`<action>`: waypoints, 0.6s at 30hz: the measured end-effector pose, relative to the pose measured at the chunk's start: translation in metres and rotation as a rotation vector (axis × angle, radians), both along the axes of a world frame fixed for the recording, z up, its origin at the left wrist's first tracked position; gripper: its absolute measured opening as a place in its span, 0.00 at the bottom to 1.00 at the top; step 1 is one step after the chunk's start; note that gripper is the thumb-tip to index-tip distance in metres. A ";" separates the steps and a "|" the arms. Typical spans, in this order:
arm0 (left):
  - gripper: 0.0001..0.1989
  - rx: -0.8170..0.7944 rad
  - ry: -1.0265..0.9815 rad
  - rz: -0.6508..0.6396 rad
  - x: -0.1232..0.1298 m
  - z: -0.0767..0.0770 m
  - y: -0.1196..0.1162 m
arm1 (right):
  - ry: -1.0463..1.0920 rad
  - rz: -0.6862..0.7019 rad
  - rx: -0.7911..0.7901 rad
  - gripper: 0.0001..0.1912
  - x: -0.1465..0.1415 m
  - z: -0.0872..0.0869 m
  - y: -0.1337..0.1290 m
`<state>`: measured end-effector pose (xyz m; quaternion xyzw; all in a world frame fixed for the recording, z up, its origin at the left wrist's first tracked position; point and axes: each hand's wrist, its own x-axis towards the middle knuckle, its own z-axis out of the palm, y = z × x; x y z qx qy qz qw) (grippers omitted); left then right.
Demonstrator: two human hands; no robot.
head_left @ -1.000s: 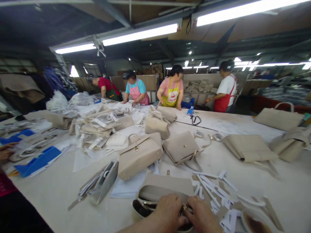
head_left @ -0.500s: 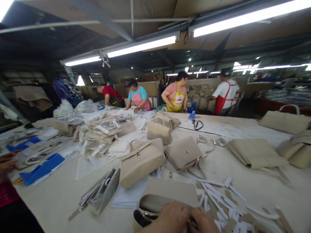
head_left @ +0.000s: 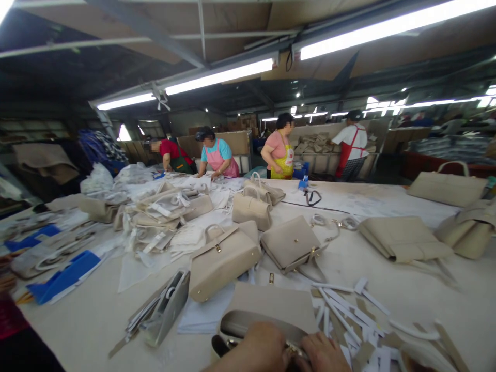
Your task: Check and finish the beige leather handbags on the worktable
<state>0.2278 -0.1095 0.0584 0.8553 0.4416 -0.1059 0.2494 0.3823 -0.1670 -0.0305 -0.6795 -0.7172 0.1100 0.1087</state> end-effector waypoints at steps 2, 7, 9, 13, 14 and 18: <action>0.20 0.057 0.094 0.027 -0.018 0.006 0.001 | -0.008 0.001 0.027 0.06 -0.002 0.010 -0.009; 0.20 0.124 0.171 0.166 -0.080 -0.002 0.007 | -0.009 -0.014 0.033 0.04 -0.003 0.029 -0.017; 0.19 0.126 0.193 0.207 -0.099 -0.005 0.007 | 0.002 0.004 0.029 0.04 -0.003 0.028 -0.016; 0.17 0.116 0.204 0.243 -0.121 -0.007 0.005 | 0.050 0.048 -0.014 0.03 0.000 0.021 -0.018; 0.16 0.107 0.201 0.241 -0.124 -0.007 0.004 | 0.062 0.062 -0.049 0.03 0.002 0.021 -0.019; 0.13 0.074 0.171 0.211 -0.132 -0.009 0.002 | 0.207 0.083 -0.250 0.10 0.013 0.034 -0.015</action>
